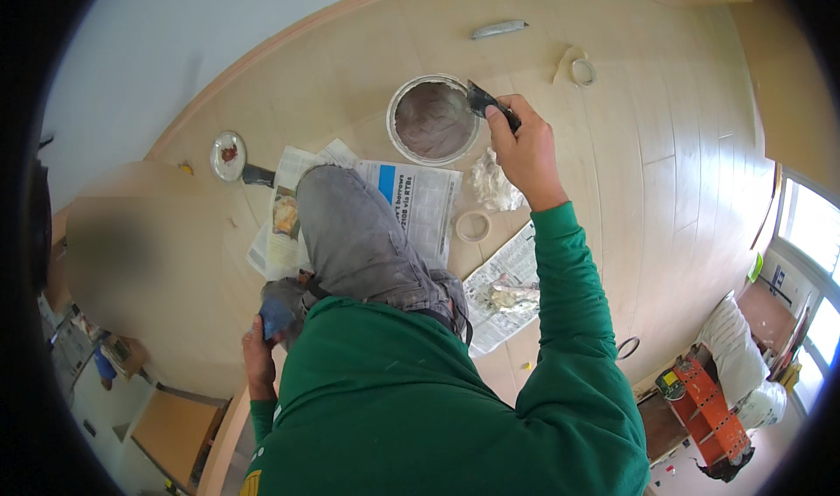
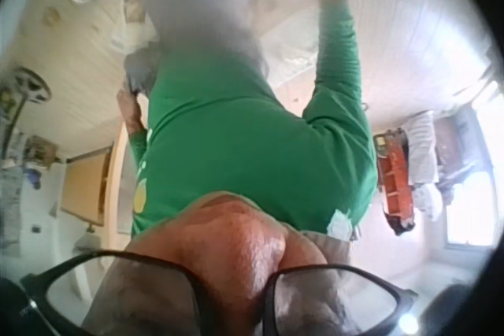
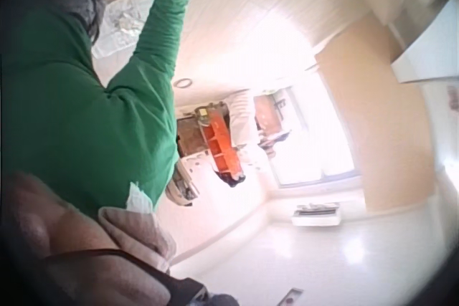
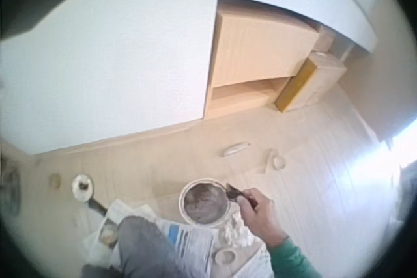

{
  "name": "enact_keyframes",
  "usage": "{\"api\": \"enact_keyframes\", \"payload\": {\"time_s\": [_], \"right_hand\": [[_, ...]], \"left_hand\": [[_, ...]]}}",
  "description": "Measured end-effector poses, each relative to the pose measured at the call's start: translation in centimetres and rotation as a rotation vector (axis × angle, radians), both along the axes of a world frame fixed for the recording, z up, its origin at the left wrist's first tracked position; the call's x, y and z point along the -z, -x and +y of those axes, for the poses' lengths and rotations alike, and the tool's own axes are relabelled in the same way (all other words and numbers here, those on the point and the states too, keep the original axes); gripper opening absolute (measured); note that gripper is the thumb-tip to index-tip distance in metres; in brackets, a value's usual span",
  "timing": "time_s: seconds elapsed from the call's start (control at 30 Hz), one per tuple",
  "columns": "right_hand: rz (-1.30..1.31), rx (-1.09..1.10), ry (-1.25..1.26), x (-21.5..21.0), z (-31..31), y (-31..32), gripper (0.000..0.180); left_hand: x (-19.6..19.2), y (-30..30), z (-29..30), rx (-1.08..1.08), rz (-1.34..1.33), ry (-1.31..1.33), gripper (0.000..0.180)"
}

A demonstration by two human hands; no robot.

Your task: The person kneels on a light-colored wooden floor and uses a pencil to mark a line along a curved wooden trim. They then use a sanding block to sand the floor surface along the marked line and adjacent areas. The person also uses a putty knife to scrape the floor and applies a substance from a small container onto the sanding block.

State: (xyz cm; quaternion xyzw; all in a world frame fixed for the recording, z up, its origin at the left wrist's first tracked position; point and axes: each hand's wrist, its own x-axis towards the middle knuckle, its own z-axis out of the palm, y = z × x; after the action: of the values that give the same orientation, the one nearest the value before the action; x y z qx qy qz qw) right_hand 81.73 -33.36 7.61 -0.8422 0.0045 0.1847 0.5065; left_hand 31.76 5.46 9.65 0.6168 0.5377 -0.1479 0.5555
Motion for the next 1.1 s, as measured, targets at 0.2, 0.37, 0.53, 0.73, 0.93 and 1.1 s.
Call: {"api": "enact_keyframes", "payload": {"time_s": [0.2,0.37,0.53,0.73,0.93,1.1], "right_hand": [[-0.109,-0.472,0.209,1.1,2.9,-1.6,0.024],[0.144,-0.586,0.305,2.8,3.9,-3.3,0.036],[0.595,-0.403,-0.108,-1.4,6.5,-3.1,0.040],[0.576,-0.644,-0.107,-1.2,9.2,4.0,0.041],[-0.149,-0.804,0.431,6.2,12.7,19.3,0.034],[0.579,-0.758,-0.351,-0.5,14.2,14.5,0.044]], "left_hand": [[4.4,7.0,-4.5,0.103,0.197,-0.507,0.064],[5.6,10.3,-2.7,-0.242,0.143,-0.226,0.065],[5.0,18.3,-2.3,-0.448,0.137,0.154,0.064],[4.7,31.6,-4.2,0.045,0.865,-0.571,0.045],[8.8,15.2,-6.3,-0.203,0.283,-0.336,0.044],[-4.1,7.3,-4.6,-0.775,-0.152,-0.082,0.043]]}}
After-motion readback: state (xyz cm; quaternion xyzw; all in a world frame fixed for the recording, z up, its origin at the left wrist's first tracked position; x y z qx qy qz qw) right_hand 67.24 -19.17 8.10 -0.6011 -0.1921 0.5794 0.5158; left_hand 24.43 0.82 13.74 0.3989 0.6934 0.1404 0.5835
